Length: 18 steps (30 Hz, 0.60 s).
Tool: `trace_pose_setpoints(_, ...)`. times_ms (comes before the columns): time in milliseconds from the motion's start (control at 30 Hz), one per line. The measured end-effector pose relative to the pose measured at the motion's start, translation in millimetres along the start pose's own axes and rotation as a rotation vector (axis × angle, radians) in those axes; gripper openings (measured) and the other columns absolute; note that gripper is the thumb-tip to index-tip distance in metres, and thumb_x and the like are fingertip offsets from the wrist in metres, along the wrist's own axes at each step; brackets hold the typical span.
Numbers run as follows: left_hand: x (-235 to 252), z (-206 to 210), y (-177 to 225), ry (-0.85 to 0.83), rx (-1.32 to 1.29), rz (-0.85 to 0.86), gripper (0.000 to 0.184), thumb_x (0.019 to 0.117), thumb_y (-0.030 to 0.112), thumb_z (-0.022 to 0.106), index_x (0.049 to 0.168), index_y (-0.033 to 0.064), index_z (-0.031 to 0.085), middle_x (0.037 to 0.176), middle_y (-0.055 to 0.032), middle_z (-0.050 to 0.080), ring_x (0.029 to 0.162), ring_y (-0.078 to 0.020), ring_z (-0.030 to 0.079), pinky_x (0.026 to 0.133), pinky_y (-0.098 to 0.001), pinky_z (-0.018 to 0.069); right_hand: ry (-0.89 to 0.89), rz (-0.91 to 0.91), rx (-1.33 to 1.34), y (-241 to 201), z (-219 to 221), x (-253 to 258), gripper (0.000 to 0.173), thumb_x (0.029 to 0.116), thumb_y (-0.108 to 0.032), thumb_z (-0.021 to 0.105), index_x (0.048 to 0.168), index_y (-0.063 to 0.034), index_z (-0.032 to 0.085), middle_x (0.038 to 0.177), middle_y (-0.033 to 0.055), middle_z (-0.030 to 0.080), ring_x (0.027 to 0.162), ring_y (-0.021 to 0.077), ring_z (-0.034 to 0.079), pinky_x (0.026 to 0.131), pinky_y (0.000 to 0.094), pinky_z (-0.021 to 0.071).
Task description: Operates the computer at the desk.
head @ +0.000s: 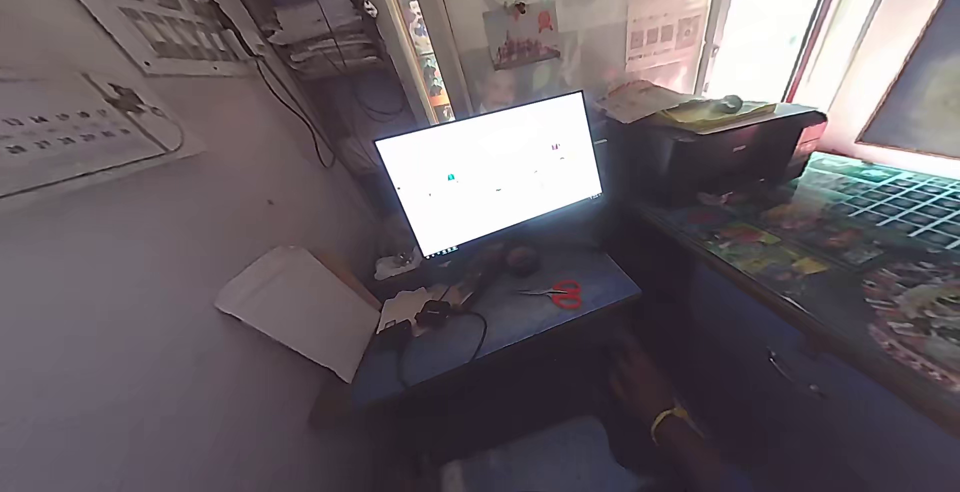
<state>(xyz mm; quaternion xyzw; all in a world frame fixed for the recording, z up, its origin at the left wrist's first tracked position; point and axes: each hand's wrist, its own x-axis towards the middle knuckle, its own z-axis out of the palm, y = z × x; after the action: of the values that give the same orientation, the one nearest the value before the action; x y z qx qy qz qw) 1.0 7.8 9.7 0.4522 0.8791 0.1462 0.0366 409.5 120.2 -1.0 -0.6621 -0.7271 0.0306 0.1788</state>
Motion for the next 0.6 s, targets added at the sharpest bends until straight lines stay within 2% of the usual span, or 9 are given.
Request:
trace_pose_setpoints(167,-1.7,-3.1,0.6,-0.003,-0.054,0.032,0.061,0.1063,0.046,0.04,0.134,-0.0048,0.059,0.142,-0.0278,0.056,0.134,-0.0408,0.055,0.112,-0.0545,0.0429,-0.025,0.008,0.023,-0.2,-1.9,-0.3,0.052,0.1004,-0.038,0.051,0.149,-0.0189,0.055,0.153,0.0129,0.052,0.141,0.0302,0.049,0.116,0.0459,0.0421)
trace_pose_setpoints(267,-4.2,-10.6,6.6,-0.036,-0.074,-0.006,0.062,0.1069,0.046,0.039,0.138,-0.0055,0.056,0.144,-0.0286,0.054,0.136,-0.041,0.052,0.114,-0.0546,0.0409,-0.017,0.009,0.015,0.6,0.0,0.3,0.052,0.1006,-0.038,0.05,0.149,-0.0196,0.055,0.153,0.0127,0.052,0.141,0.0304,0.05,0.116,0.0457,0.0421)
trace_pose_setpoints(433,4.1,17.4,-7.7,0.044,-0.074,-0.014,0.059,0.1068,0.042,0.041,0.139,-0.0062,0.054,0.144,-0.0312,0.052,0.134,-0.0433,0.052,0.111,-0.0571,0.0426,-0.039,0.002,0.028,-0.3,-1.3,0.0,0.051,0.102,-0.037,0.047,0.149,-0.0183,0.055,0.156,0.0121,0.048,0.144,0.0313,0.046,0.118,0.0461,0.04)
trace_pose_setpoints(600,-2.4,1.2,1.6,-0.007,-0.039,-0.01,0.064,0.1076,0.047,0.037,0.143,-0.0051,0.051,0.149,-0.0282,0.05,0.14,-0.0413,0.048,0.116,-0.0538,0.0386,-0.049,0.005,0.031,-2.6,-6.0,-0.7,0.052,0.1019,-0.036,0.049,0.15,-0.0175,0.054,0.156,0.0133,0.048,0.143,0.0321,0.047,0.118,0.0467,0.0399)
